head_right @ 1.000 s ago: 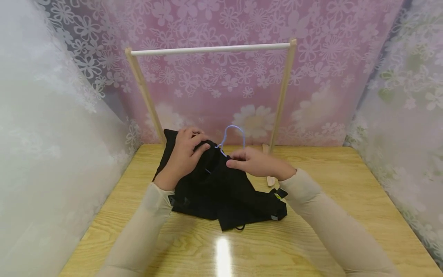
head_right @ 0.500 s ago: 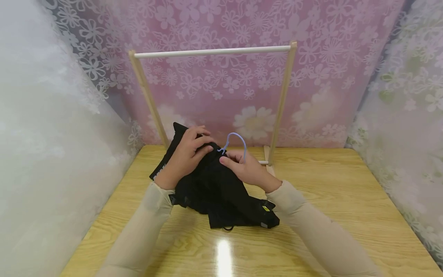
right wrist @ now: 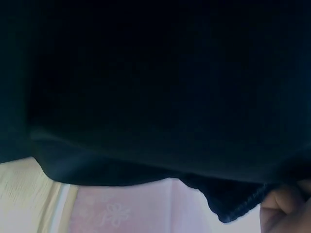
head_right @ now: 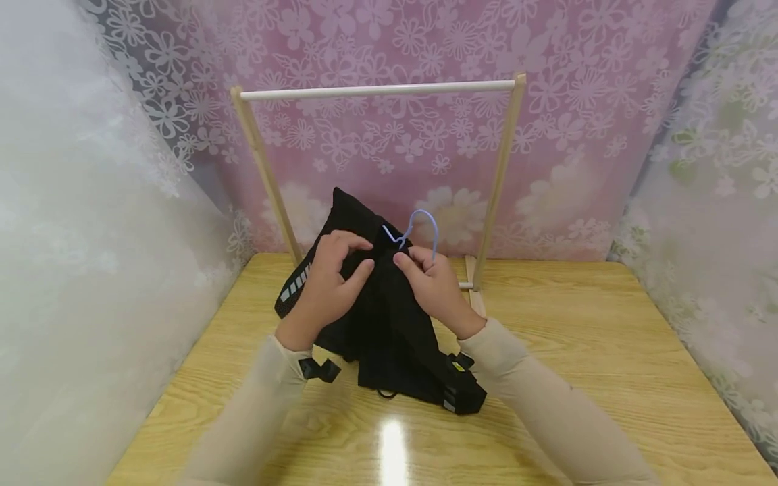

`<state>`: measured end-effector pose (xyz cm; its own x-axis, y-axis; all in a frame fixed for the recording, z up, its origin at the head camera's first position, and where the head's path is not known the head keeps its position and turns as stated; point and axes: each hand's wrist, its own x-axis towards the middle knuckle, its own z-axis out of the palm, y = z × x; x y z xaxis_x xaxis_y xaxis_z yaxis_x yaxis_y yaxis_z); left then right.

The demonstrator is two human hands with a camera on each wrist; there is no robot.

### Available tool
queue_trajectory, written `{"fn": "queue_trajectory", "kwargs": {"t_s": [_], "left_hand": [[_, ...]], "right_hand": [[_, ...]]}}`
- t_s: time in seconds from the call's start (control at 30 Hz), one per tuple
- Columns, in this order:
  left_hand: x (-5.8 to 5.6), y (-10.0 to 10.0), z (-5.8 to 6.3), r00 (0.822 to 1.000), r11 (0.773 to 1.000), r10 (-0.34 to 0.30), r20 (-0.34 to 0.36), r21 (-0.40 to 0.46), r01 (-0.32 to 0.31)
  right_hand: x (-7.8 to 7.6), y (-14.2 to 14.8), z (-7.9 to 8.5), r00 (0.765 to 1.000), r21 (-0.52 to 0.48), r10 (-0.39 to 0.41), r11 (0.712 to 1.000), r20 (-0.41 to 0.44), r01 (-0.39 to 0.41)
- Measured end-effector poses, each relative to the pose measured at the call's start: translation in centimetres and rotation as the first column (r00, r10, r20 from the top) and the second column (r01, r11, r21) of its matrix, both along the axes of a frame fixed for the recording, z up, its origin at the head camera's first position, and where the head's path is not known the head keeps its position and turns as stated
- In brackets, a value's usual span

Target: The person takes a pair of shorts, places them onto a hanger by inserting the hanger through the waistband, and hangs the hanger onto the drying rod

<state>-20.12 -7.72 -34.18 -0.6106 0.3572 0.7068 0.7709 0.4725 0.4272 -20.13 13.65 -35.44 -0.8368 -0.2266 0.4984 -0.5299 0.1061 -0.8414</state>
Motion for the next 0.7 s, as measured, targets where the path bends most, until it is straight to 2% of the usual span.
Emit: {"fn": "queue_trajectory", "kwargs": {"t_s": [0.1, 0.17, 0.27, 0.33, 0.43, 0.57, 0.7], "left_hand": [[1.6, 0.8, -1.0, 1.0, 1.0, 0.003, 0.025, -0.019, -0.002], [2.6, 1.4, -1.5, 0.995, 0.996, -0.005, 0.095, -0.083, 0.013], [3.9, 2.3, -1.9, 0.979, 0.983, -0.009, 0.202, -0.18, 0.047], [4.4, 2.8, -2.1, 0.968, 0.977, -0.002, 0.25, -0.205, 0.055], [4.9, 3.4, -2.3, 0.954, 0.984, 0.004, 0.299, -0.172, 0.05], [5.1, 3.8, -2.5, 0.938, 0.996, -0.009, 0.346, -0.079, 0.038], [5.2, 3.6, -3.0, 0.917, 0.999, -0.046, 0.396, -0.006, 0.053]], "right_hand": [[0.2, -0.7, 0.2, 0.997, -0.041, -0.065, 0.997, -0.04, 0.063], [0.6, -1.2, 0.8, 0.991, -0.064, -0.109, 0.993, -0.082, 0.104], [1.4, -2.1, 1.8, 0.977, -0.092, -0.153, 0.986, -0.149, 0.14], [2.0, -2.7, 2.4, 0.971, -0.111, -0.164, 0.983, -0.174, 0.146], [1.7, -3.3, 2.0, 0.963, -0.13, -0.196, 0.976, -0.183, 0.174], [0.6, -3.6, 0.7, 0.958, -0.138, -0.242, 0.965, -0.151, 0.222], [0.6, -3.7, 0.2, 0.976, -0.117, -0.184, 0.978, -0.116, 0.171]]}}
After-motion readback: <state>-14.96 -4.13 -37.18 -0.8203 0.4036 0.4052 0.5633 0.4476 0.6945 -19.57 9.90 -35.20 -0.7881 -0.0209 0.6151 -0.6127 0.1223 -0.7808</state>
